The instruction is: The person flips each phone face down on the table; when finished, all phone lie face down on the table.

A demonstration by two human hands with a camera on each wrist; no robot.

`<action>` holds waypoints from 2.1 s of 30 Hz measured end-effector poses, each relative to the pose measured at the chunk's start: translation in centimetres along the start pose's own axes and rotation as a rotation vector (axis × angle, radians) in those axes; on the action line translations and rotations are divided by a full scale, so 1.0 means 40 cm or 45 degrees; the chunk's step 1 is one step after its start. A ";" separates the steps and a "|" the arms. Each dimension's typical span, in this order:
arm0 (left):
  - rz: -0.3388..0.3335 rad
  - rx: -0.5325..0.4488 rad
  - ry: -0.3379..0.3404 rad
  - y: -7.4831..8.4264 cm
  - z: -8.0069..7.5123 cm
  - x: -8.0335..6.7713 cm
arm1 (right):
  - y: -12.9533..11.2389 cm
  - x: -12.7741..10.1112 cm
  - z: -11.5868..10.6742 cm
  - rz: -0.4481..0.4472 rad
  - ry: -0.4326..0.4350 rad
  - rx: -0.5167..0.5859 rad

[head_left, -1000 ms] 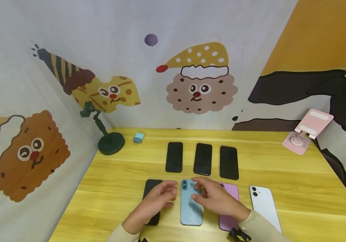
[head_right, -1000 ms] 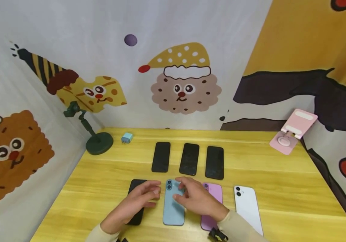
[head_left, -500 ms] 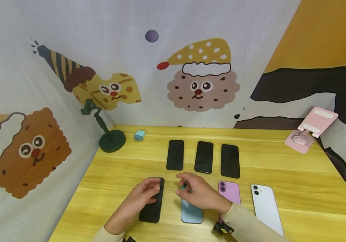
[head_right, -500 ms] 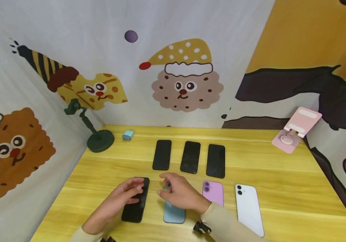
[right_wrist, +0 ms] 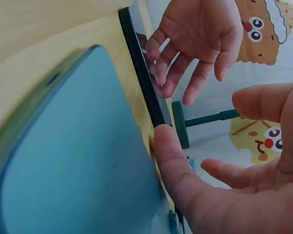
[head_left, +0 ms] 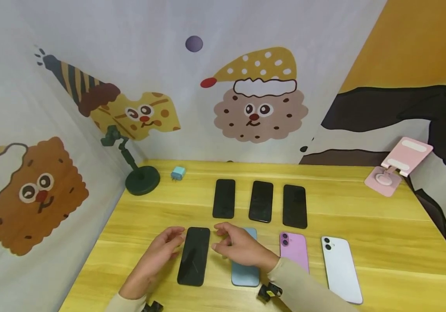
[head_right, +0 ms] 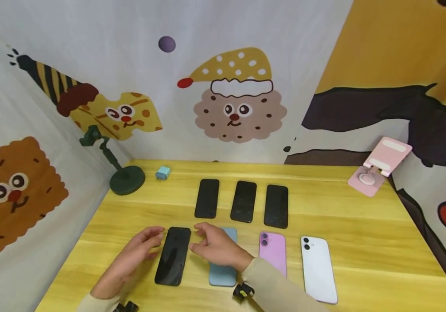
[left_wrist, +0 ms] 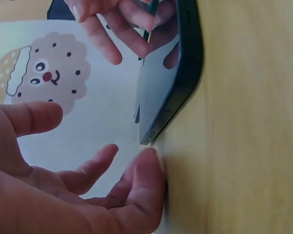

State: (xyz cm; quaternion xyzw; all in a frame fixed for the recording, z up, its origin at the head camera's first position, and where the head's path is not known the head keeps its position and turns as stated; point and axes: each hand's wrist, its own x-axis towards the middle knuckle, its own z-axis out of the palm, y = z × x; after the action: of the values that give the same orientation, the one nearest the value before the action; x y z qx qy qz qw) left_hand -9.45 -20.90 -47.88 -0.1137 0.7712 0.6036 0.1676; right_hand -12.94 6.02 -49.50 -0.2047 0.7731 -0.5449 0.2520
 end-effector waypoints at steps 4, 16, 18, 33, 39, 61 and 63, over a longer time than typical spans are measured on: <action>-0.025 -0.041 -0.008 0.004 -0.004 -0.001 | -0.002 0.004 0.012 0.020 -0.014 0.169; -0.080 -0.089 -0.065 0.014 -0.005 0.007 | -0.021 0.013 0.048 0.105 -0.038 0.467; -0.082 -0.093 -0.061 0.016 -0.003 0.012 | -0.022 0.014 0.047 0.101 -0.030 0.445; 0.038 -0.122 -0.098 0.008 0.002 0.028 | -0.026 0.016 0.041 0.094 -0.024 0.380; 0.149 -0.116 -0.216 0.015 0.005 0.024 | -0.026 0.017 0.040 0.080 -0.050 0.421; 0.170 -0.224 -0.551 0.009 0.030 0.026 | -0.031 0.005 0.025 0.057 -0.119 0.548; 0.158 -0.232 -0.585 0.006 0.033 0.029 | -0.030 0.004 0.027 0.057 -0.134 0.568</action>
State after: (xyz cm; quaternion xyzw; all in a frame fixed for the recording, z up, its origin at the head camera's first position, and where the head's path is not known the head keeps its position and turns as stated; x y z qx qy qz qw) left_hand -10.44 -19.53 -48.39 0.0596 0.6607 0.6898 0.2901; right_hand -12.38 4.73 -48.68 -0.1547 0.6238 -0.6850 0.3430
